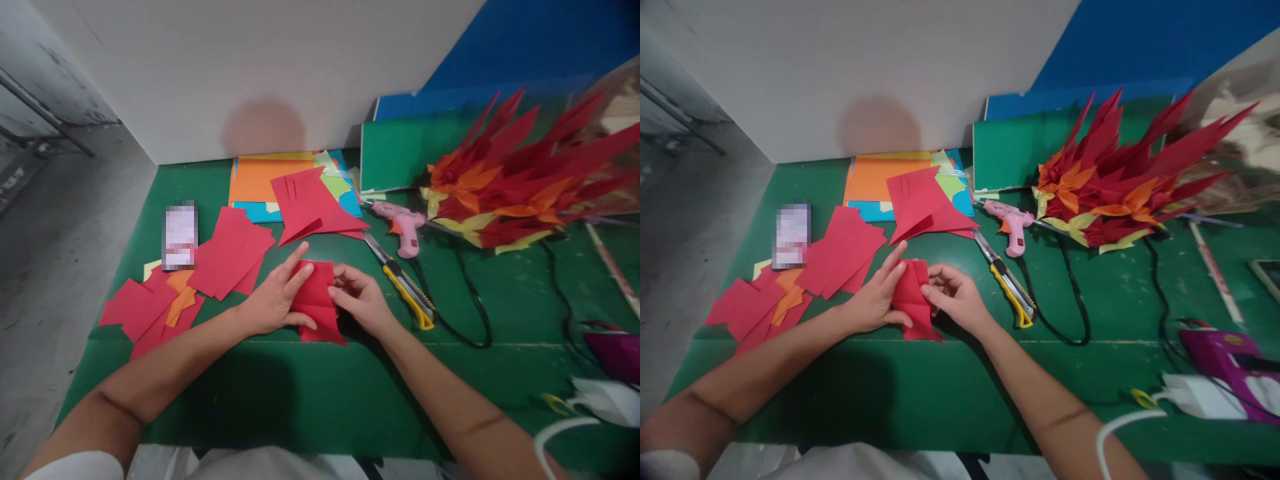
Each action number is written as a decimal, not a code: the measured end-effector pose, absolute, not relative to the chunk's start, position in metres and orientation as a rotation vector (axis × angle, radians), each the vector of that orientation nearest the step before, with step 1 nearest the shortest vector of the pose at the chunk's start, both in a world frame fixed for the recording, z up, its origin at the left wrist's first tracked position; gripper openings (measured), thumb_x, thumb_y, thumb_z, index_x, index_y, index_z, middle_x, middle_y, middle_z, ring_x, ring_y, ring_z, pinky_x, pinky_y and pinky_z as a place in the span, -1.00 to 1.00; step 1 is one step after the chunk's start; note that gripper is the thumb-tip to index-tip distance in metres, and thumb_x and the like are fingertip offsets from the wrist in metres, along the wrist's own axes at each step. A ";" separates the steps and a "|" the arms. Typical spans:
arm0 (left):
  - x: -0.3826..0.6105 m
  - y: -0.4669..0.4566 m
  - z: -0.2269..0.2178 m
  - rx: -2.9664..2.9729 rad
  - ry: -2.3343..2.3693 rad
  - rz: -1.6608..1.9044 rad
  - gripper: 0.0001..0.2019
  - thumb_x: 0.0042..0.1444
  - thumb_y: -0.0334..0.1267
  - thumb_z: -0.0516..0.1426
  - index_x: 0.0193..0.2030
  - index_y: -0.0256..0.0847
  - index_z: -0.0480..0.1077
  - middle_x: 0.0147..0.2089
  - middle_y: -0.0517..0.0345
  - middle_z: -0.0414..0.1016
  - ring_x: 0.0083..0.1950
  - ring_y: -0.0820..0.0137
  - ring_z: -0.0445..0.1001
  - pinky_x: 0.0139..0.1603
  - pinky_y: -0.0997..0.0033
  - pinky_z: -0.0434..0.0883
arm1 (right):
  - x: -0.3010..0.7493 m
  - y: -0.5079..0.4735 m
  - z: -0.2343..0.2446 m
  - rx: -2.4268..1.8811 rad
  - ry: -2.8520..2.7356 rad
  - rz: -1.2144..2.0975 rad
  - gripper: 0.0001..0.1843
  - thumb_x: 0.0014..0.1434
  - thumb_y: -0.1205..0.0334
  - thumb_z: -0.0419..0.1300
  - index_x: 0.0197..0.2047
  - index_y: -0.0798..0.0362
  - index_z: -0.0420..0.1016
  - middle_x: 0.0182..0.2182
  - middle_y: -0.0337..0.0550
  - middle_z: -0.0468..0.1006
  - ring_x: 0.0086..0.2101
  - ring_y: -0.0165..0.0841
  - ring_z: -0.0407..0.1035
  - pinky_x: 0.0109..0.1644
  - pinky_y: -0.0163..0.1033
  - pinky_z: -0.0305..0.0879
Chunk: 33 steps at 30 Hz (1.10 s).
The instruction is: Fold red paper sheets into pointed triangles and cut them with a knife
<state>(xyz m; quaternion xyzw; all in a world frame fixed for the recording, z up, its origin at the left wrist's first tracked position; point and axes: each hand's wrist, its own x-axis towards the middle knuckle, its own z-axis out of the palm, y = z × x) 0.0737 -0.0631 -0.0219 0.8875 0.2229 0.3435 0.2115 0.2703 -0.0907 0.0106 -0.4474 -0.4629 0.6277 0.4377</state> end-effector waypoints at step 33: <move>0.068 -0.074 -0.001 2.922 0.579 0.872 -0.55 0.31 -0.33 0.04 0.30 0.09 0.17 0.16 0.24 0.45 0.28 0.41 0.26 0.38 0.25 -0.09 | 0.275 -0.084 0.010 -1.233 -1.318 1.368 -0.62 -0.02 -0.13 0.31 -0.45 0.02 0.39 -0.58 -0.30 0.43 -0.56 -0.46 0.27 -0.48 -0.33 0.24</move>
